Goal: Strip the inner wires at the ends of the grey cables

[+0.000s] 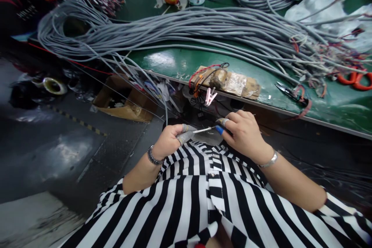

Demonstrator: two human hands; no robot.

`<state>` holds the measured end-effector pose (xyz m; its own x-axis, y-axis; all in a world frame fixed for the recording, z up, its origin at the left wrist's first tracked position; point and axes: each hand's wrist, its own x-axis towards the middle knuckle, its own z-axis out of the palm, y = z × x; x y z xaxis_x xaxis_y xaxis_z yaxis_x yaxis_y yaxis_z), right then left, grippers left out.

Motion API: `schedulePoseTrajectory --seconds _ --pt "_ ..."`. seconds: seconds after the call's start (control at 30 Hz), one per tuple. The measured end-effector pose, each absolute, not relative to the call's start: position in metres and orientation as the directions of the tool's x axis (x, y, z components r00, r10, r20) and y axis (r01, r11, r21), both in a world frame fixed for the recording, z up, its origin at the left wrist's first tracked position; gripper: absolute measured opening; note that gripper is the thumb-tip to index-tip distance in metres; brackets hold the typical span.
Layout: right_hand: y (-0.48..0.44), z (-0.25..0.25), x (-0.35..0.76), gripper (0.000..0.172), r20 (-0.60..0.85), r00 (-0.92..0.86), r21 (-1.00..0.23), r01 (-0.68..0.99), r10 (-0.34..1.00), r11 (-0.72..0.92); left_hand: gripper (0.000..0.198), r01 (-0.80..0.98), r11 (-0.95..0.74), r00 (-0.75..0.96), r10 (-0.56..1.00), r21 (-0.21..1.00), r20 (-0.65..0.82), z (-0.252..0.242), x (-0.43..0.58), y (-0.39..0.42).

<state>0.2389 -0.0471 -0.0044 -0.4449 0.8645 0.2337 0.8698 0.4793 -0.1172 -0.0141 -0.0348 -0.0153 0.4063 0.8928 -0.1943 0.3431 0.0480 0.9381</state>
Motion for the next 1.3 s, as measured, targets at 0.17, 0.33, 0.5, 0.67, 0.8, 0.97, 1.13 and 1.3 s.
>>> schedulePoseTrajectory --seconds 0.17,0.33,0.5,0.67,0.8,0.97,1.13,1.3 --pt "-0.047 -0.005 0.24 0.026 0.234 -0.466 -0.142 0.852 0.853 0.504 0.03 0.35 0.035 0.41 0.893 0.936 -0.187 -0.014 -0.012 -0.035" --pt "-0.046 -0.011 0.237 0.025 0.232 -0.473 -0.268 0.809 0.85 0.524 0.027 0.358 0.007 0.448 0.876 0.934 -0.178 -0.013 -0.011 -0.035" --pt "-0.047 -0.024 0.232 0.017 0.217 -0.373 -0.561 0.709 0.902 0.428 0.026 0.381 -0.027 0.468 0.868 0.924 -0.167 -0.013 -0.013 -0.033" --pt "-0.049 -0.024 0.234 0.009 0.276 -0.404 -0.583 0.651 0.872 0.486 0.026 0.393 -0.041 0.448 0.881 0.918 -0.152 -0.013 -0.014 -0.032" --pt "-0.05 -0.023 0.233 0.013 0.328 -0.492 -0.602 0.548 0.806 0.58 0.026 0.352 -0.035 0.467 0.872 0.935 -0.143 -0.015 -0.011 -0.034" --pt "-0.052 -0.03 0.229 0.01 0.247 -0.288 -0.619 0.688 0.925 0.38 0.026 0.373 -0.087 0.53 0.837 0.924 -0.135 -0.019 -0.011 -0.033" --pt "-0.052 -0.028 0.235 0.016 0.328 -0.545 -0.525 0.574 0.772 0.629 0.024 0.406 -0.107 0.479 0.871 0.908 -0.112 -0.019 -0.011 -0.032" --pt "-0.05 -0.033 0.234 0.009 0.307 -0.267 -0.609 0.683 0.914 0.404 0.026 0.364 -0.04 0.465 0.873 0.93 -0.145 -0.021 -0.006 -0.034"
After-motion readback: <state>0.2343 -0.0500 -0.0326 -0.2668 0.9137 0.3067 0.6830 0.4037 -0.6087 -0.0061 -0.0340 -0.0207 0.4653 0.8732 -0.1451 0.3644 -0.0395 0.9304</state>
